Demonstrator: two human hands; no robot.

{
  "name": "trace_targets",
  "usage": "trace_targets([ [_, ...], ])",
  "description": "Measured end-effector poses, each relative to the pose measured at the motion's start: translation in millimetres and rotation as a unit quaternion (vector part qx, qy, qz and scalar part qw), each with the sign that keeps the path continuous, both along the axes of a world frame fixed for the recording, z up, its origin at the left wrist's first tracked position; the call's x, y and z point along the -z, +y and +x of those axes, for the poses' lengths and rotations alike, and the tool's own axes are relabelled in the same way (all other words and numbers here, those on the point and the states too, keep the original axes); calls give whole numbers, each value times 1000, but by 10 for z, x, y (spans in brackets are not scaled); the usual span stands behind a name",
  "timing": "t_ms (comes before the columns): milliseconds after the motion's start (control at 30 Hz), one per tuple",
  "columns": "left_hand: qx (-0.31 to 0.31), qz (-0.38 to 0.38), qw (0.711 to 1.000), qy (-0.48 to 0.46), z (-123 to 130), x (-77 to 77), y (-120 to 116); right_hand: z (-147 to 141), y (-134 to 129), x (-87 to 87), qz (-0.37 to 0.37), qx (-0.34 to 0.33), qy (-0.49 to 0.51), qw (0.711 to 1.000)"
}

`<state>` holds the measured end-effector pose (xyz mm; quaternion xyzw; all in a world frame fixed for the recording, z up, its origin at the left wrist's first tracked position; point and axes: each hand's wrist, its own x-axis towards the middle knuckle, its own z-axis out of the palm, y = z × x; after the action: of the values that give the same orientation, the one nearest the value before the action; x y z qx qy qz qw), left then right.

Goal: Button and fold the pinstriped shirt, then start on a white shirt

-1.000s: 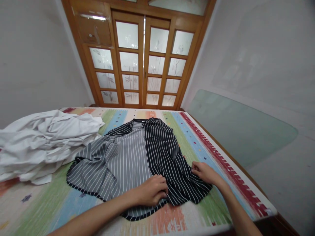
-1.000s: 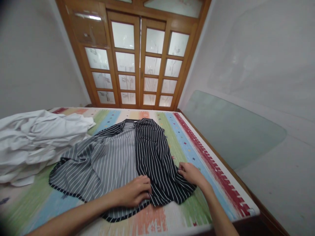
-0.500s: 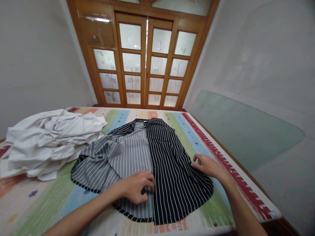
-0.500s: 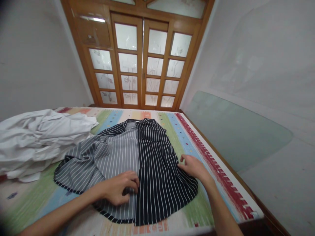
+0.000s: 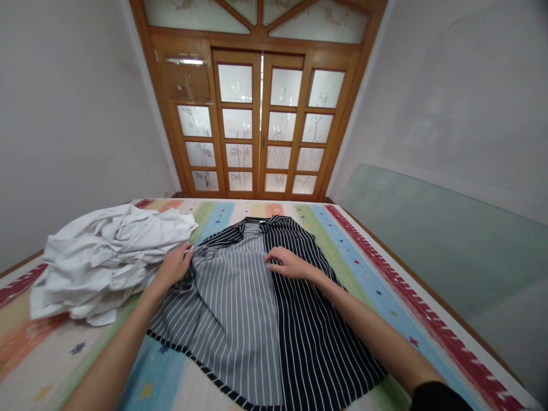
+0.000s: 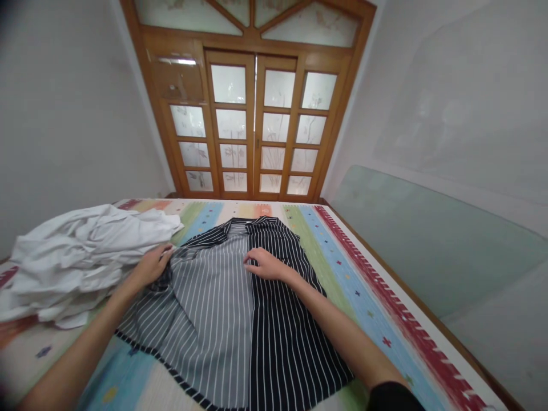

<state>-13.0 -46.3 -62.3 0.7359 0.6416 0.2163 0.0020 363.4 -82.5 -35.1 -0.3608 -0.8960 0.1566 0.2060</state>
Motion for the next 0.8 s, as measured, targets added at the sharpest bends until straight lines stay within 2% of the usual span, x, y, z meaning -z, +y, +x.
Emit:
trace_targets([
  [67,-2,-37,999,-5,-186,99,-34,-231,263,62,12,0,2,1000],
  [167,-23,-74,996,32,-317,187,-142,-595,669,204,24,35,-8,999],
  [300,-46,-90,991,93,-306,193,-256,-994,1094,428,-6,149,-56,987],
  [400,-61,-80,989,112,-307,209,-269,-1132,1275,542,-36,209,-75,974],
  [500,-47,-81,993,66,-383,262,-254,-1112,1393,565,-26,228,-62,971],
  [600,-20,-96,995,-22,-479,292,-259,-962,1515,505,-4,260,-38,965],
  [800,9,-122,985,-123,-529,152,-323,-534,1745,411,-2,309,-21,951],
])
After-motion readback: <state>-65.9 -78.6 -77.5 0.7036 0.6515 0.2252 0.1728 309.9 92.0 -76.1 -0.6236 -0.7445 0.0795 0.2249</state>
